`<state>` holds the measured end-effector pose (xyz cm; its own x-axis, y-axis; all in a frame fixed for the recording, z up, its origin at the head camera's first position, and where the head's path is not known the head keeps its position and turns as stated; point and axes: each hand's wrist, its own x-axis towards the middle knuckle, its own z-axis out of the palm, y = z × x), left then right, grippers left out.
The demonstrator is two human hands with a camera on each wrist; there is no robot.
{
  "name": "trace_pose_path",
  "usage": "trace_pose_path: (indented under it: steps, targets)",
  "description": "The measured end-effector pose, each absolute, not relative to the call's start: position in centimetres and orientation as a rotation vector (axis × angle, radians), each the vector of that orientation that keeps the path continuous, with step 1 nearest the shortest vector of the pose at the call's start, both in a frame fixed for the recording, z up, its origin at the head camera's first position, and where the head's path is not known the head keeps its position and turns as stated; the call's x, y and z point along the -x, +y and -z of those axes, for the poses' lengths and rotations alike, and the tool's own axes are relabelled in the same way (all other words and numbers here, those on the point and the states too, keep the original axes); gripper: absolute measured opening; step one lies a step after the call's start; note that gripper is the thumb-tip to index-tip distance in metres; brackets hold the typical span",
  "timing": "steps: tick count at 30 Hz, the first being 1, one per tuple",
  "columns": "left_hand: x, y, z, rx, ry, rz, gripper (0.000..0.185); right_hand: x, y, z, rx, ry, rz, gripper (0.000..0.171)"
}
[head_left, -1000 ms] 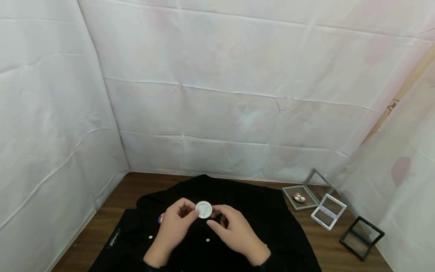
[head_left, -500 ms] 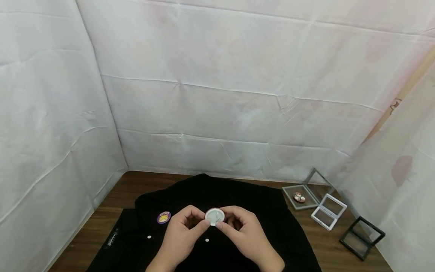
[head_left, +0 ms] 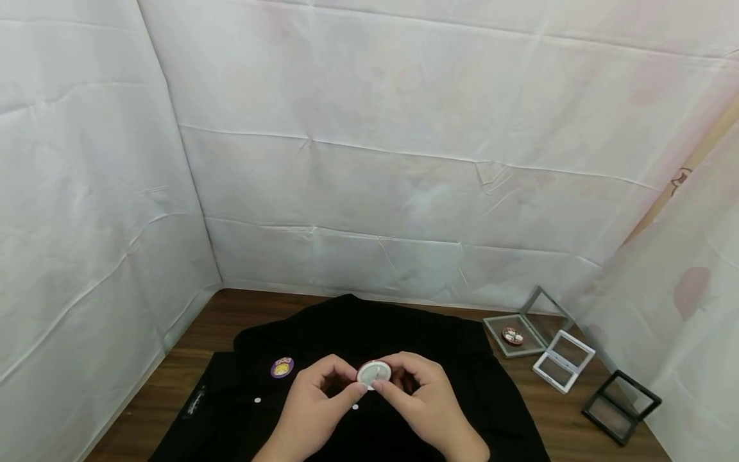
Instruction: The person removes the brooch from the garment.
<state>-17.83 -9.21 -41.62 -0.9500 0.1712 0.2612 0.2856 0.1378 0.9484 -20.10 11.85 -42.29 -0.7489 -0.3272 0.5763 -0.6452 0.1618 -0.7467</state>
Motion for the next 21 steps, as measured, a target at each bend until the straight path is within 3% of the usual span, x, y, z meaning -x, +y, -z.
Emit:
trace_pose_path:
  steps: [21]
  targets:
    - [17.49,-9.98,41.87,0.659,-2.276,1.804,0.01,19.49,11.41,42.25,-1.033,-2.11,-1.64,0.018]
